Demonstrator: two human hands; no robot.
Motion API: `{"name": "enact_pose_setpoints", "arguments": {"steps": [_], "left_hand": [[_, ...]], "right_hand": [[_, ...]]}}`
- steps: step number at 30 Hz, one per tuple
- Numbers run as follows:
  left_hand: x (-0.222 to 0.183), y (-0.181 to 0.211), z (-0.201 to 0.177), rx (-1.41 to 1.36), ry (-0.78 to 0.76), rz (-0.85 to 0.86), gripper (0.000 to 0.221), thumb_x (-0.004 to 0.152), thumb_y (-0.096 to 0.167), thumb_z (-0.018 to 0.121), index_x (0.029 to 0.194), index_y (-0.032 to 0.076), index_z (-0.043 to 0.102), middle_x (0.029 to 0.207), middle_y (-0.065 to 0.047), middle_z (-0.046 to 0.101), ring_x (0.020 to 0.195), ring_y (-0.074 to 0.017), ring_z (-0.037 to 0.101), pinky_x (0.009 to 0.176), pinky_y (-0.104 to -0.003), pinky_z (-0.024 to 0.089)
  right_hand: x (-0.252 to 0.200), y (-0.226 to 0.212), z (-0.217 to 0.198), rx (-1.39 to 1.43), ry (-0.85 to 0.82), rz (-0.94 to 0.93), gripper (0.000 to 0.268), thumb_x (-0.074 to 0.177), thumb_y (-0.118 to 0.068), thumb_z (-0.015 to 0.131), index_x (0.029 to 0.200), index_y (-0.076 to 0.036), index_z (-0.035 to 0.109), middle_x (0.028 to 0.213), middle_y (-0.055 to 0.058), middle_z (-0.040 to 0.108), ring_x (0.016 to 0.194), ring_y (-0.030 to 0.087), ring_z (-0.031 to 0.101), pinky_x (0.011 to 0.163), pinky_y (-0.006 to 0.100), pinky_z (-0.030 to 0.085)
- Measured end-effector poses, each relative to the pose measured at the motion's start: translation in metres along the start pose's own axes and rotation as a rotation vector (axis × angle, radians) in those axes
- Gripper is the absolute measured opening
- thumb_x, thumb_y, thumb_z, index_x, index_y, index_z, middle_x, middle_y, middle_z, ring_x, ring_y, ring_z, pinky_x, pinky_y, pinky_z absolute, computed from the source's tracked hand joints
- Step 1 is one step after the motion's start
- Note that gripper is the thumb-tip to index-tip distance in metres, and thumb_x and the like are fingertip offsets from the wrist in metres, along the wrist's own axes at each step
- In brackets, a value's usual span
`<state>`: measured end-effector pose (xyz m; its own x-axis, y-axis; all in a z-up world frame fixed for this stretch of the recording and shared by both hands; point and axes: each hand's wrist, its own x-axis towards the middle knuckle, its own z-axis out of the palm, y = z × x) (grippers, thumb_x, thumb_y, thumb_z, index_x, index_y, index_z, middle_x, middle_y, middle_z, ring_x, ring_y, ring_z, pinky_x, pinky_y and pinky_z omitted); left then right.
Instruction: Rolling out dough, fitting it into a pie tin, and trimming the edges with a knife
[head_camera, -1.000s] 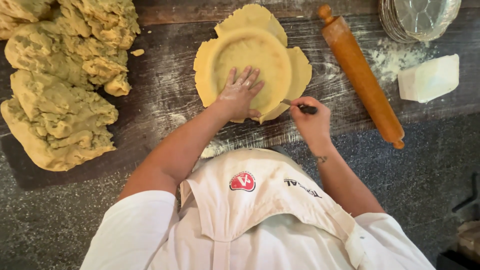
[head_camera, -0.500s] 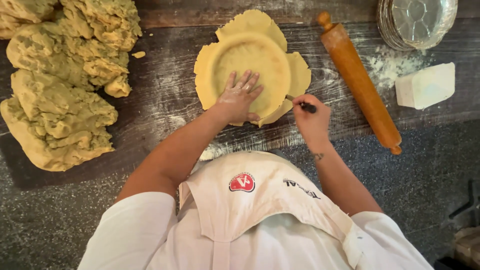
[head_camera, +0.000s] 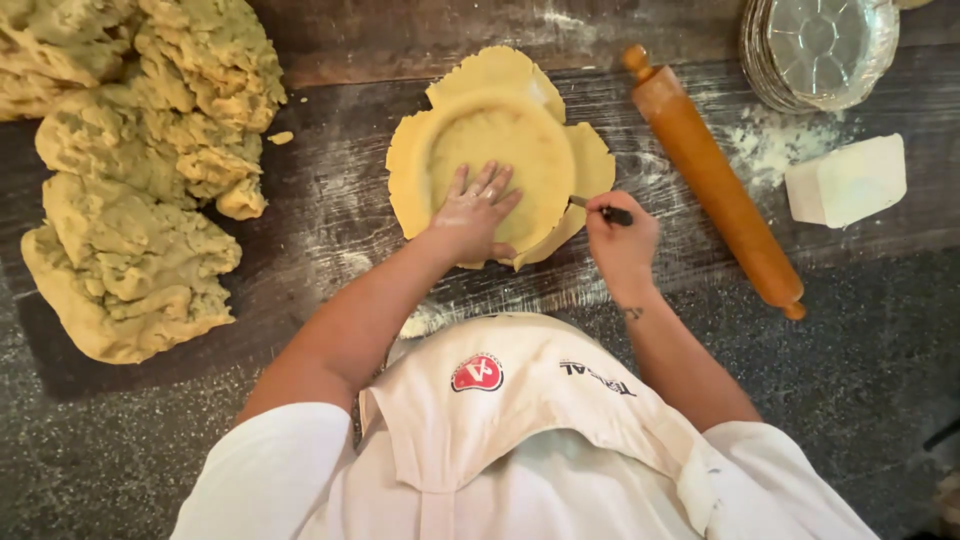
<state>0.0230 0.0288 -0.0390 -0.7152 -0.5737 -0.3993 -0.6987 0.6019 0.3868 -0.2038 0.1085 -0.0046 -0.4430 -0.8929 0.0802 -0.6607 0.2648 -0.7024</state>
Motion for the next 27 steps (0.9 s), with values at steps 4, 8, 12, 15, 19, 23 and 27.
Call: {"name": "enact_pose_setpoints", "arguments": {"steps": [4,8,12,15,19,23,27], "left_hand": [[-0.001,0.001,-0.002,-0.031,-0.018,-0.002,0.100,0.080,0.072,0.070,0.161,0.022,0.037,0.174,-0.008,0.013,0.160,-0.0315,0.007,0.126,-0.062,0.001],[0.002,-0.003,0.004,-0.025,-0.011,0.004,0.101,0.080,0.073,0.069,0.161,0.022,0.036,0.174,-0.008,0.013,0.160,-0.0315,0.006,0.126,-0.063,0.002],[0.003,-0.003,0.005,-0.012,-0.006,0.006,0.101,0.080,0.072,0.070,0.161,0.022,0.036,0.174,-0.008,0.014,0.160,-0.0319,0.008,0.126,-0.063,0.003],[0.002,-0.002,0.002,-0.013,-0.010,-0.003,0.101,0.080,0.073,0.069,0.161,0.023,0.036,0.174,-0.007,0.014,0.160,-0.0312,0.007,0.126,-0.062,0.003],[0.001,-0.001,-0.001,-0.021,-0.028,-0.004,0.101,0.080,0.074,0.068,0.161,0.024,0.036,0.174,-0.006,0.012,0.160,-0.0309,0.006,0.126,-0.062,0.002],[0.003,-0.002,0.002,-0.016,-0.037,-0.007,0.101,0.080,0.074,0.068,0.161,0.024,0.035,0.174,-0.006,0.010,0.160,-0.0301,0.005,0.126,-0.062,0.001],[0.006,-0.002,0.003,-0.018,-0.025,-0.002,0.101,0.081,0.073,0.068,0.161,0.023,0.035,0.174,-0.007,0.011,0.160,-0.0310,0.005,0.126,-0.062,0.001]], "right_hand": [[0.004,-0.005,0.001,0.059,-0.016,-0.009,0.023,0.078,0.004,0.070,0.082,-0.017,0.078,0.076,0.008,0.073,0.079,0.027,0.074,0.078,0.035,0.057],[0.010,0.010,0.008,0.045,-0.010,-0.038,0.024,0.077,-0.002,0.073,0.078,-0.025,0.078,0.080,0.002,0.076,0.083,0.022,0.075,0.080,0.032,0.057],[0.014,0.014,0.007,0.052,-0.005,-0.070,0.025,0.076,0.002,0.074,0.079,-0.023,0.077,0.081,0.005,0.077,0.085,0.023,0.075,0.079,0.031,0.058],[0.016,0.006,0.008,0.092,-0.012,-0.087,0.024,0.078,0.004,0.073,0.080,-0.020,0.077,0.083,0.007,0.077,0.087,0.024,0.076,0.080,0.032,0.058],[0.021,0.002,0.007,0.133,-0.020,-0.151,0.023,0.078,0.010,0.072,0.080,-0.013,0.076,0.083,0.012,0.077,0.090,0.030,0.076,0.082,0.037,0.059],[0.027,-0.001,0.005,0.197,-0.040,-0.245,0.023,0.079,0.014,0.072,0.079,-0.008,0.074,0.080,0.013,0.076,0.091,0.031,0.077,0.084,0.036,0.059],[0.031,0.009,0.008,0.195,-0.058,-0.243,0.023,0.077,0.013,0.073,0.077,-0.010,0.075,0.081,0.011,0.077,0.092,0.030,0.077,0.084,0.037,0.060]]}}
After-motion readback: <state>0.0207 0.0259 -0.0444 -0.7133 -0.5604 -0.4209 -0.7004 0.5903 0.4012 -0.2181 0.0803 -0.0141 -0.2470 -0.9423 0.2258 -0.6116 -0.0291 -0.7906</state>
